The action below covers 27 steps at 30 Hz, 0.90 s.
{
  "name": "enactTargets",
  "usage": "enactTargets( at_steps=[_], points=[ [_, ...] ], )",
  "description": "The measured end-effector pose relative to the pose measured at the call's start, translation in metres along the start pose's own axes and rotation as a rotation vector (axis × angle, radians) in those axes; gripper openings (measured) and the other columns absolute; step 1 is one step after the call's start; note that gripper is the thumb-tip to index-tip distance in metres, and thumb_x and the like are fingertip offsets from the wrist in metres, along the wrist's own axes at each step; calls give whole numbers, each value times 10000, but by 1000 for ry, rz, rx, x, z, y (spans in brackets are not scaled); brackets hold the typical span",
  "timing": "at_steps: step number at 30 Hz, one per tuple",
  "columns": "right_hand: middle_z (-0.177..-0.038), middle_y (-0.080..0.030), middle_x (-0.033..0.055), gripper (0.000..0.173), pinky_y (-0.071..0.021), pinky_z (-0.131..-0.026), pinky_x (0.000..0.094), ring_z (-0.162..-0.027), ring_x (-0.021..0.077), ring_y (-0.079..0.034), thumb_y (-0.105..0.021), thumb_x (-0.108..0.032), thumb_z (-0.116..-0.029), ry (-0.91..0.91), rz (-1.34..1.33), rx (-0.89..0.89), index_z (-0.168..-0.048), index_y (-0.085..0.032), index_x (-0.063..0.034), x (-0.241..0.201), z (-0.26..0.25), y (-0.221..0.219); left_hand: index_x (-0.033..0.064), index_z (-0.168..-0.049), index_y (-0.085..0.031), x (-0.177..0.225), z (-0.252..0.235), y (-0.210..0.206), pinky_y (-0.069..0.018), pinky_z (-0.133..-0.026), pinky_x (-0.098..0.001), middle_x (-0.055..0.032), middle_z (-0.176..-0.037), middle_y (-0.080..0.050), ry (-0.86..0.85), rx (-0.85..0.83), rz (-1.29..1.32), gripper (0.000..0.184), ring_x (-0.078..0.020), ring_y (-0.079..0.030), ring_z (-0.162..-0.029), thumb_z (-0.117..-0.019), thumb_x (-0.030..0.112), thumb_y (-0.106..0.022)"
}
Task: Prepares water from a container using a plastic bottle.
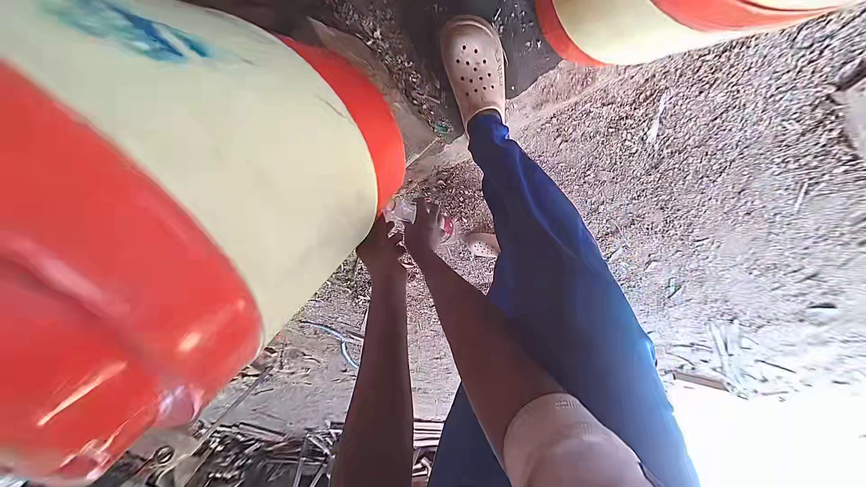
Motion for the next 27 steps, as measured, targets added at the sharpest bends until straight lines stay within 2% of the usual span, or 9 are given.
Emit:
enactTargets(
  at_steps=[5, 9, 11, 13, 16, 19, 21, 23, 27],
  points=[
    [-1601, -348, 210, 542, -346, -1120, 635, -1454, 402, -374, -603, 6, -946, 137, -23, 44, -1444, -576, -207, -11, -8, -2, 63, -1046, -578, 5, -14, -4, -399, -435, -184, -16, -760, -583, -90, 37, 27, 114, -52, -480, -496, -1062, 168, -539],
    [-1595, -379, 188, 492, -344, -1119, 643, -1465, 398, -367, -642, -65, -971, 232, 36, 28, -1439, -589, -207, -17, -14, 6, 110, -910, -537, -3, -18, -15, -315, -388, -131, 69, -614, -466, -83, -147, 235, 292, 7, -337, -411, -1110, 150, -327],
    [-1598, -398, 160, 487, -336, -1124, 644, -1467, 390, -369, -659, -99, -972, 279, 99, 4, -1441, -590, -209, -19, -18, 8, 144, -868, -522, -14, -19, -23, -312, -384, -111, 109, -545, -414, 18, -309, 471, 449, 32, -332, -389, -1128, 249, -172],
    [-1611, -387, 112, 504, -331, -1132, 622, -1474, 348, -366, -666, -100, -966, 313, 166, -18, -1444, -583, -236, -24, -30, 7, 184, -780, -517, -18, -19, -34, -333, -378, -94, 124, -504, -412, 162, -485, 763, 558, 51, -365, -372, -1119, 387, -124],
    [-1525, -495, 112, 484, -397, -1042, 664, -1429, 364, -423, -746, -81, -889, 526, 170, 145, -1345, -664, -222, -18, -61, -12, 142, -749, -527, -27, -18, -34, -360, -380, -100, 90, -500, -444, 368, -640, 875, 539, 26, -411, -372, -1116, 295, -163],
    [-1473, -529, 162, 498, -439, -978, 687, -1378, 416, -463, -792, -43, -842, 658, 153, 226, -1313, -681, -157, -17, -66, -18, 126, -830, -537, -25, -8, -30, -274, -356, -104, 98, -489, -360, 338, -432, 421, 418, 28, -313, -351, -1124, 283, -284],
    [-1468, -531, 173, 473, -456, -966, 667, -1368, 422, -474, -803, -57, -845, 695, 145, 246, -1298, -685, -118, -20, -62, -17, 135, -855, -541, -15, -9, -15, -271, -357, -132, 79, -526, -386, 118, -147, 211, 237, 6, -306, -371, -1076, 214, -501],
    [-1463, -537, 164, 450, -464, -990, 649, -1371, 411, -475, -811, -81, -851, 733, 152, 257, -1284, -694, -106, -23, -63, -17, 89, -997, -581, -3, -13, 0, -340, -375, -190, 18, -639, -479, -109, 91, 39, 132, -39, -376, -425, -991, 177, -679],
    [-1435, -564, 151, 467, -467, -997, 623, -1369, 387, -482, -830, -80, -822, 781, 214, 277, -1271, -710, -124, -25, -71, -17, 39, -1080, -543, -1, -17, -4, -428, -465, -238, -22, -755, -499, -201, 148, 35, 112, -83, -458, -522, -986, 18, -602]
  ],
)
Point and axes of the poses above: each hand's wrist, its own z-axis away from the middle knuckle, its own y-axis out of the back of the hand, x = y × z, the point moved 8 cm from there along -z, towards the middle knuckle
